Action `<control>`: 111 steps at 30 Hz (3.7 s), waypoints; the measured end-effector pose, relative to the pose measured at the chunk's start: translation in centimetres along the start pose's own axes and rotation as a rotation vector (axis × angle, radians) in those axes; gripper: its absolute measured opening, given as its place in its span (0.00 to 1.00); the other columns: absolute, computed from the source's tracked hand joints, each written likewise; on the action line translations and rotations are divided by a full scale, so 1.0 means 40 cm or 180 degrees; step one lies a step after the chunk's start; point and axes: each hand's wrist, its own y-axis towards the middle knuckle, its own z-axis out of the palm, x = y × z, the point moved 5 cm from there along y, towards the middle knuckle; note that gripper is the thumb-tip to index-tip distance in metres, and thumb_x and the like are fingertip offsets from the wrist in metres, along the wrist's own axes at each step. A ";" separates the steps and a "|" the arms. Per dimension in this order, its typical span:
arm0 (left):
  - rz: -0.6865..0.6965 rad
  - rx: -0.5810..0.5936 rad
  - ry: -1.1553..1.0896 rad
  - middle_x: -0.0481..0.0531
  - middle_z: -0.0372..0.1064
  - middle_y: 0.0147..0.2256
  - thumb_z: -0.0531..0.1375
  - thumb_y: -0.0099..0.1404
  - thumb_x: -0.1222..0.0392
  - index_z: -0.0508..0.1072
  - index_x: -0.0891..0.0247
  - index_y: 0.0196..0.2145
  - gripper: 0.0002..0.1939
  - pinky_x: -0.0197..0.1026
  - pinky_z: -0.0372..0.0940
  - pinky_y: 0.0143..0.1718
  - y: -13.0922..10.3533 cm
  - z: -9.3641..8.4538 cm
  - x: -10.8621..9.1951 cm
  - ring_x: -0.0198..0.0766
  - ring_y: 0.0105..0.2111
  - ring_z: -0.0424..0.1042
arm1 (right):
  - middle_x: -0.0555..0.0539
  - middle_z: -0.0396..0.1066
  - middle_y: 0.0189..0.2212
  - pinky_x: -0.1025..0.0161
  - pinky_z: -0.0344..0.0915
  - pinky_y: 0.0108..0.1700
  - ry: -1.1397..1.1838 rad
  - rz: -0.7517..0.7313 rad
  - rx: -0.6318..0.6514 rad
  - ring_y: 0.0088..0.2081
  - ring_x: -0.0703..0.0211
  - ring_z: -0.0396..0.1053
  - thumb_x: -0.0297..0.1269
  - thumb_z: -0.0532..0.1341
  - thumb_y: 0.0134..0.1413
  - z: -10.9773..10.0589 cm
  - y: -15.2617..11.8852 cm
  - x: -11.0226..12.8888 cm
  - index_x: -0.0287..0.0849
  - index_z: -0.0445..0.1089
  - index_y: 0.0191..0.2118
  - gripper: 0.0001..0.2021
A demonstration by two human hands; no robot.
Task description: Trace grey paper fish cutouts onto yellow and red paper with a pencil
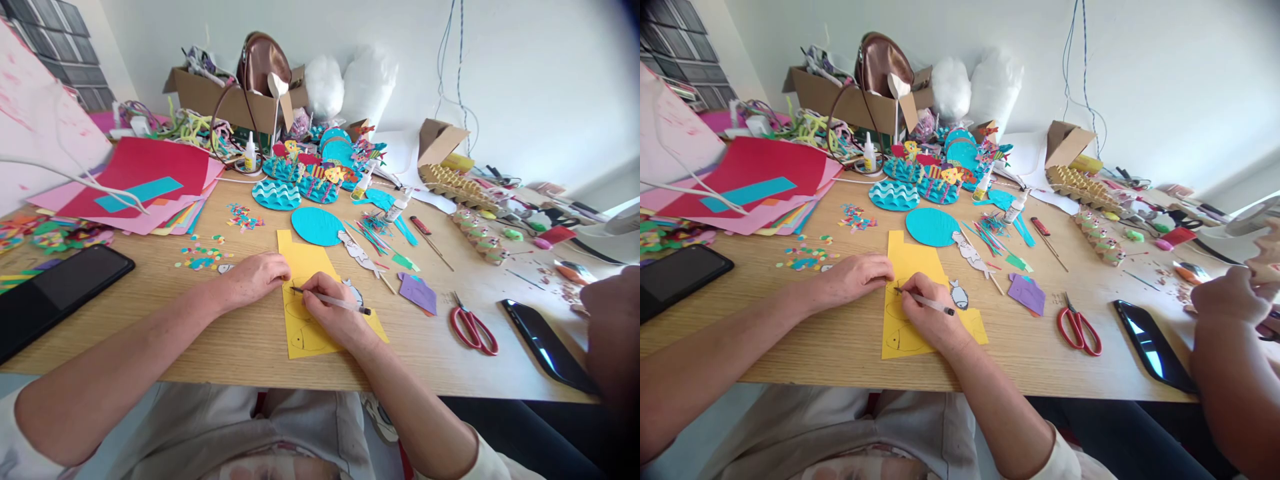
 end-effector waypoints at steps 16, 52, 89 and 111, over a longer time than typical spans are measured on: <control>0.0029 -0.0021 -0.0009 0.50 0.71 0.35 0.57 0.62 0.72 0.73 0.65 0.33 0.07 0.35 0.60 0.37 -0.002 -0.001 -0.002 0.36 0.36 0.69 | 0.57 0.64 0.18 0.69 0.53 0.23 -0.0003 -0.0014 0.0018 0.20 0.66 0.59 0.31 0.54 0.46 0.003 0.000 -0.001 0.44 0.64 0.28 0.03; 0.0009 0.0016 -0.0039 0.51 0.70 0.35 0.56 0.62 0.72 0.72 0.65 0.33 0.06 0.36 0.60 0.37 0.000 -0.001 -0.003 0.37 0.36 0.69 | 0.56 0.66 0.19 0.68 0.52 0.23 -0.0025 -0.0024 0.0024 0.21 0.65 0.60 0.31 0.54 0.47 0.003 -0.002 -0.002 0.44 0.65 0.29 0.03; 0.0063 -0.0043 -0.0063 0.50 0.70 0.34 0.55 0.62 0.71 0.72 0.65 0.32 0.07 0.36 0.60 0.37 -0.001 0.003 0.003 0.37 0.36 0.69 | 0.56 0.66 0.19 0.68 0.53 0.23 -0.0022 -0.0008 0.0059 0.21 0.65 0.61 0.32 0.54 0.47 0.002 0.001 -0.001 0.45 0.64 0.29 0.03; 0.0105 -0.0010 0.0012 0.52 0.71 0.35 0.56 0.63 0.71 0.73 0.67 0.34 0.06 0.36 0.61 0.38 0.000 -0.003 -0.003 0.37 0.37 0.69 | 0.51 0.69 0.24 0.62 0.63 0.29 0.0379 -0.1055 -0.1183 0.26 0.60 0.67 0.30 0.57 0.52 -0.184 -0.102 0.113 0.44 0.67 0.33 0.03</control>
